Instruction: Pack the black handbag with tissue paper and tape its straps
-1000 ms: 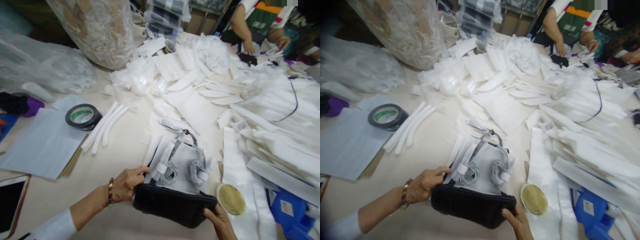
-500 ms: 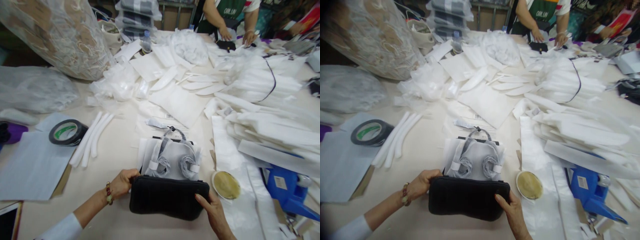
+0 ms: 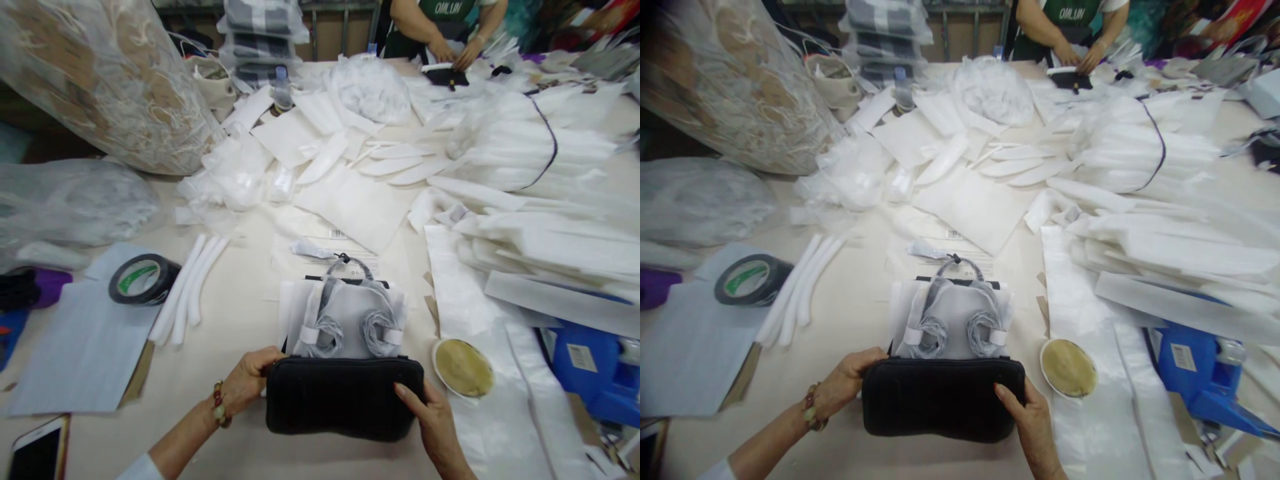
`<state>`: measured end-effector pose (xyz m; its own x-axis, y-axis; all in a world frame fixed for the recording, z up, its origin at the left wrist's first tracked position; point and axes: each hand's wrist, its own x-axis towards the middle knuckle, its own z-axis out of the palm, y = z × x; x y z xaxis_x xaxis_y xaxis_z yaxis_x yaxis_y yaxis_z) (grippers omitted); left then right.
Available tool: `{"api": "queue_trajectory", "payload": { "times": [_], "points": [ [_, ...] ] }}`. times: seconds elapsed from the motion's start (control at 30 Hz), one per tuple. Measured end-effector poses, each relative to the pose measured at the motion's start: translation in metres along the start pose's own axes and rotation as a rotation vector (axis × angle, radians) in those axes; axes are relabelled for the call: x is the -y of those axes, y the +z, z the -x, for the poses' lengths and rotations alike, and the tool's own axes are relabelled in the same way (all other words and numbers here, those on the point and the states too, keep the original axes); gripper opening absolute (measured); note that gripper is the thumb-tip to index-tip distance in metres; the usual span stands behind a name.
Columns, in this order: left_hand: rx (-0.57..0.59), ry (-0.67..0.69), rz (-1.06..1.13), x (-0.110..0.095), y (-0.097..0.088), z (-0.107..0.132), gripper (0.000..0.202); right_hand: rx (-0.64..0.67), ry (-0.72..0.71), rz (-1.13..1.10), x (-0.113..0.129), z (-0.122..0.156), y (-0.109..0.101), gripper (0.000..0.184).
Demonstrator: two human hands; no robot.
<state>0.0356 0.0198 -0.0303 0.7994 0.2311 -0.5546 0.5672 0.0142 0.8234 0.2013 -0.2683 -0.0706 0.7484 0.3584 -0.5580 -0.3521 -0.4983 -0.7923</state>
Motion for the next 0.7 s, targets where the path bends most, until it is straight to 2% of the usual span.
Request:
{"api": "queue_trajectory", "payload": {
  "times": [0.1, 0.2, 0.3, 0.33, 0.4, 0.47, 0.53, 0.7],
  "points": [
    [0.034, -0.025, 0.091, -0.004, -0.002, 0.009, 0.021, 0.024, 0.013, -0.032, -0.001, 0.001, 0.000, 0.038],
    [0.166, -0.031, 0.264, -0.007, -0.005, 0.022, 0.045, 0.037, 0.008, -0.046, 0.000, 0.001, 0.000, 0.037],
    [0.254, 0.059, 0.332, -0.006, -0.001, 0.032, 0.072, 0.044, 0.010, -0.041, 0.002, 0.000, 0.000, 0.038],
    [0.231, 0.062, 0.310, -0.005, 0.003, 0.034, 0.079, 0.048, 0.013, -0.044, 0.002, 0.000, 0.001, 0.038],
    [0.072, -0.014, 0.212, -0.001, 0.017, 0.034, 0.082, 0.054, 0.019, -0.058, 0.002, -0.001, 0.002, 0.038],
    [-0.168, -0.119, 0.084, 0.002, 0.031, 0.030, 0.073, 0.044, 0.023, -0.066, 0.000, -0.002, 0.003, 0.039],
    [-0.336, -0.156, 0.007, 0.003, 0.042, 0.023, 0.061, 0.031, 0.022, -0.061, -0.003, -0.002, 0.003, 0.039],
    [-0.422, -0.178, 0.099, 0.002, 0.047, 0.007, 0.049, 0.019, -0.016, -0.043, -0.006, 0.001, 0.003, 0.039]
  ]
}}
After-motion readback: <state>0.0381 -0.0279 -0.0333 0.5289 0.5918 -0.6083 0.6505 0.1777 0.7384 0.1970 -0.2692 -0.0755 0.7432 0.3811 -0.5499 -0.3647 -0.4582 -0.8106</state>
